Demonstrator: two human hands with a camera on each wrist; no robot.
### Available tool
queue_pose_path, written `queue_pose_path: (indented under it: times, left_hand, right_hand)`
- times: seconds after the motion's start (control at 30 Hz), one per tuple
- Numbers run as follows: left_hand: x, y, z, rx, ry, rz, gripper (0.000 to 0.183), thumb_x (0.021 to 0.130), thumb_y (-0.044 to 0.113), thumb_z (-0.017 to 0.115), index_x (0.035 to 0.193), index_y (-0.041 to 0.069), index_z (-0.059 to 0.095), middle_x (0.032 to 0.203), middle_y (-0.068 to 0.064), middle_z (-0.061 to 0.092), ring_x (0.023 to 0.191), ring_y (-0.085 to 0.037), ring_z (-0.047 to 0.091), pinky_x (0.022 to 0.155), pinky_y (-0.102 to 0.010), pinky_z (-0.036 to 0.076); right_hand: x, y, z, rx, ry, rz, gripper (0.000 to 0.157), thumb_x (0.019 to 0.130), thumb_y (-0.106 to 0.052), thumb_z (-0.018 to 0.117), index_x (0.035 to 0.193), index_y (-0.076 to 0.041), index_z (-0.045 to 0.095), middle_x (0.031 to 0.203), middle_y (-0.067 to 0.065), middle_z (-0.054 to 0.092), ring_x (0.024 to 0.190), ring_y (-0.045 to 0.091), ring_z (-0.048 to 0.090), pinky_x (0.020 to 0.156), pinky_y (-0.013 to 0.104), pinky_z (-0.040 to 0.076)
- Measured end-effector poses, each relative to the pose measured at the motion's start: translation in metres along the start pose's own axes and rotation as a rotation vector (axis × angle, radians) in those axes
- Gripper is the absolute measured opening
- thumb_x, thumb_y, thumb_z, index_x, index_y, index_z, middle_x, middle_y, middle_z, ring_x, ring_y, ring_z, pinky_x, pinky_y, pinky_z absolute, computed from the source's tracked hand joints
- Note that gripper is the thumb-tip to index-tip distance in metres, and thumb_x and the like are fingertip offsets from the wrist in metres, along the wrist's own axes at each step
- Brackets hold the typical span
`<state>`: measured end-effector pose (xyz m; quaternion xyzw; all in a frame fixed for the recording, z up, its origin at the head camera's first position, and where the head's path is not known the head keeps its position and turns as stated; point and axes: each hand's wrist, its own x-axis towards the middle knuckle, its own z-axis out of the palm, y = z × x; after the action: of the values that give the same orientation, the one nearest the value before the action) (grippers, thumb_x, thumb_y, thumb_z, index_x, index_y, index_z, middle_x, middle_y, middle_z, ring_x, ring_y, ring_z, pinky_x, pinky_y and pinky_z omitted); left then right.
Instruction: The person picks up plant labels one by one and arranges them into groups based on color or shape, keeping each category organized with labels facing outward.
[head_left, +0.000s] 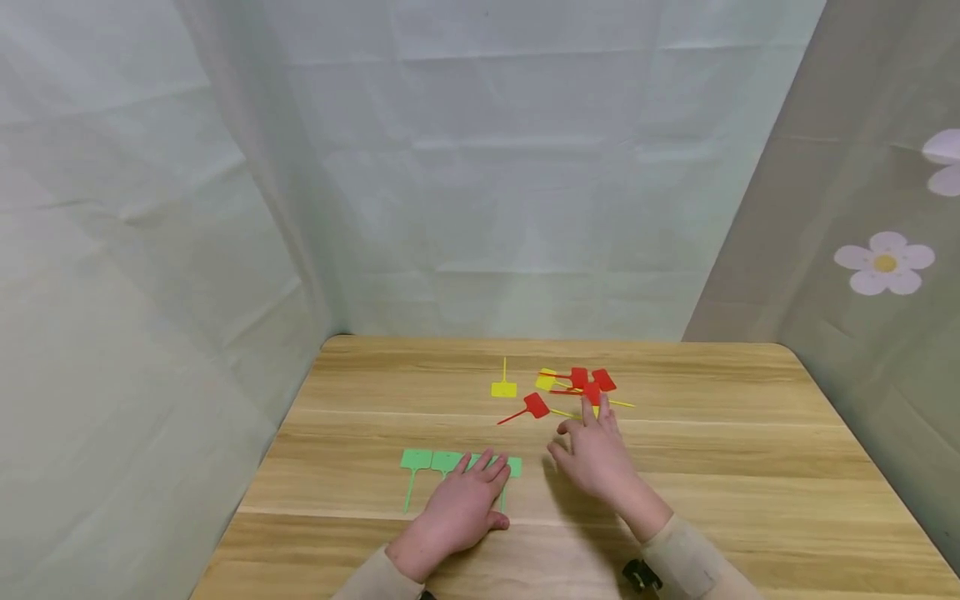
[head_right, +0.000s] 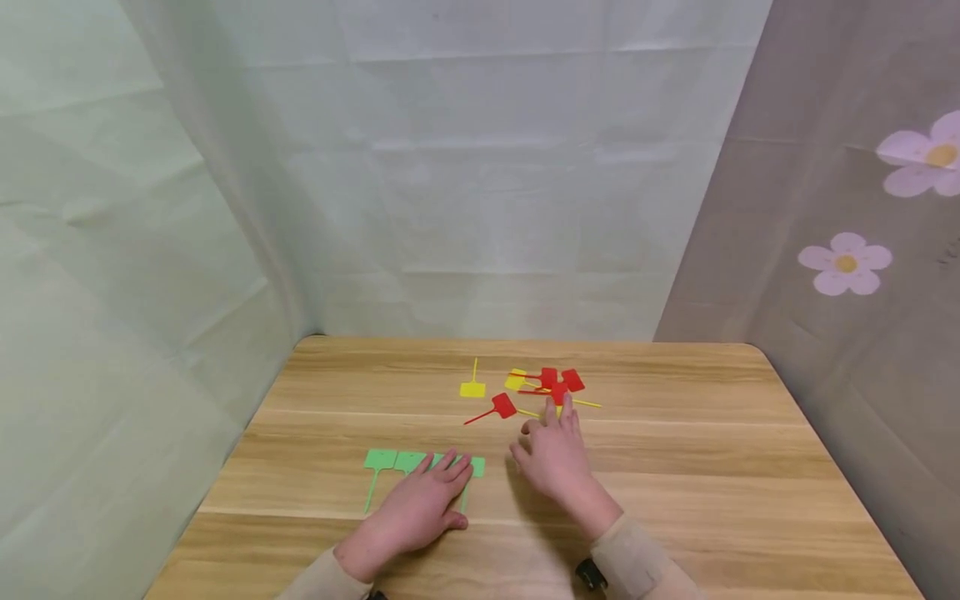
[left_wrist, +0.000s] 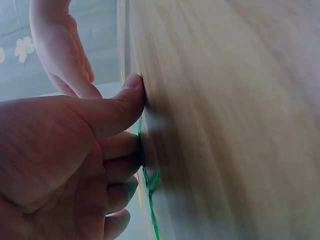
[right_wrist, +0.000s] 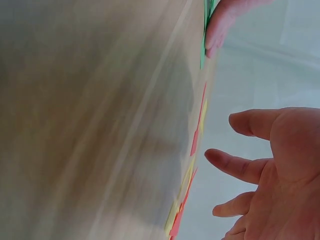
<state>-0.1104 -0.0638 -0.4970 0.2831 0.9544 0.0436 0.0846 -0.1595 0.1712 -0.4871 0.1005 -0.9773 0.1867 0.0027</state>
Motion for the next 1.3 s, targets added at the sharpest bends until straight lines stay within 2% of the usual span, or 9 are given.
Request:
queue_pose_path:
  times: [0.17, 0.33, 0.47, 0.57, 0.7, 0.87, 0.97, 1.13, 1.3]
  left_hand:
    - [0.000, -0.001, 0.002, -0.003, -0.003, 0.002, 0.077, 0.094, 0.049, 0.079, 0.155, 0.007, 0.058, 0.163, -0.006, 0.050, 0.154, -0.028, 0.042, 0.125, -0.051, 0.034]
    - [0.001, -0.001, 0.002, 0.004, -0.001, 0.004, 0.077, 0.094, 0.050, 0.079, 0.155, 0.008, 0.058, 0.164, -0.004, 0.050, 0.154, -0.027, 0.042, 0.125, -0.050, 0.035]
    - [0.002, 0.003, 0.002, 0.019, 0.002, 0.008, 0.077, 0.094, 0.050, 0.079, 0.155, 0.009, 0.058, 0.163, -0.004, 0.050, 0.154, -0.026, 0.042, 0.125, -0.049, 0.035]
    - [0.004, 0.005, 0.003, 0.035, 0.004, 0.015, 0.077, 0.094, 0.051, 0.078, 0.155, 0.009, 0.058, 0.163, -0.004, 0.051, 0.154, -0.026, 0.042, 0.125, -0.048, 0.035]
    - [0.005, 0.007, 0.004, 0.048, 0.003, 0.020, 0.077, 0.094, 0.052, 0.077, 0.155, 0.010, 0.058, 0.163, -0.003, 0.051, 0.153, -0.026, 0.043, 0.125, -0.048, 0.035]
    - [0.007, 0.008, 0.006, 0.061, 0.004, 0.020, 0.078, 0.093, 0.054, 0.077, 0.155, 0.011, 0.058, 0.163, -0.002, 0.051, 0.153, -0.024, 0.043, 0.125, -0.047, 0.036]
    - [0.008, 0.009, 0.004, 0.053, 0.007, 0.020, 0.078, 0.093, 0.053, 0.078, 0.155, 0.011, 0.058, 0.162, -0.002, 0.052, 0.153, -0.024, 0.043, 0.125, -0.047, 0.036]
    - [0.008, 0.013, 0.002, 0.039, 0.004, 0.016, 0.078, 0.092, 0.052, 0.079, 0.155, 0.010, 0.059, 0.163, -0.002, 0.051, 0.153, -0.024, 0.043, 0.125, -0.047, 0.036]
    - [0.007, 0.015, 0.002, 0.036, -0.011, 0.008, 0.078, 0.092, 0.053, 0.079, 0.155, 0.011, 0.058, 0.163, -0.001, 0.050, 0.154, -0.023, 0.043, 0.125, -0.046, 0.035]
  right_hand:
    - [0.014, 0.005, -0.006, -0.050, 0.000, -0.060, 0.025, 0.098, -0.029, 0.079, 0.112, -0.008, 0.079, 0.155, 0.042, 0.043, 0.153, 0.066, 0.014, 0.125, 0.071, 0.021]
    - [0.046, 0.007, -0.016, -0.103, -0.010, -0.263, 0.023, 0.097, -0.017, 0.081, 0.119, -0.009, 0.079, 0.150, 0.038, 0.052, 0.148, 0.066, 0.028, 0.120, 0.072, 0.030]
    - [0.080, 0.006, -0.021, -0.160, -0.044, -0.438, 0.032, 0.095, -0.009, 0.081, 0.127, -0.011, 0.077, 0.151, 0.031, 0.055, 0.150, 0.059, 0.033, 0.120, 0.068, 0.034]
    - [0.101, 0.005, -0.022, -0.235, -0.089, -0.518, 0.041, 0.097, -0.006, 0.078, 0.137, -0.014, 0.074, 0.157, 0.028, 0.050, 0.154, 0.052, 0.032, 0.124, 0.061, 0.033]
    - [0.125, 0.001, -0.016, -0.379, -0.152, -0.580, 0.052, 0.098, -0.008, 0.076, 0.148, -0.023, 0.068, 0.166, 0.022, 0.043, 0.158, 0.044, 0.029, 0.127, 0.056, 0.030]
    - [0.143, -0.010, -0.007, -0.570, -0.208, -0.614, 0.063, 0.096, -0.021, 0.081, 0.154, -0.036, 0.061, 0.171, 0.013, 0.037, 0.160, 0.035, 0.027, 0.128, 0.052, 0.030]
    - [0.149, -0.019, -0.005, -0.644, -0.227, -0.614, 0.066, 0.095, -0.025, 0.082, 0.155, -0.041, 0.059, 0.172, 0.010, 0.036, 0.161, 0.032, 0.026, 0.128, 0.050, 0.030]
    - [0.152, -0.029, -0.003, -0.667, -0.267, -0.591, 0.062, 0.094, -0.024, 0.084, 0.149, -0.044, 0.064, 0.171, 0.007, 0.038, 0.161, 0.031, 0.025, 0.129, 0.050, 0.027]
    - [0.152, -0.030, 0.003, -0.702, -0.278, -0.570, 0.058, 0.091, -0.026, 0.087, 0.143, -0.044, 0.070, 0.165, 0.001, 0.048, 0.161, 0.031, 0.027, 0.129, 0.051, 0.027]
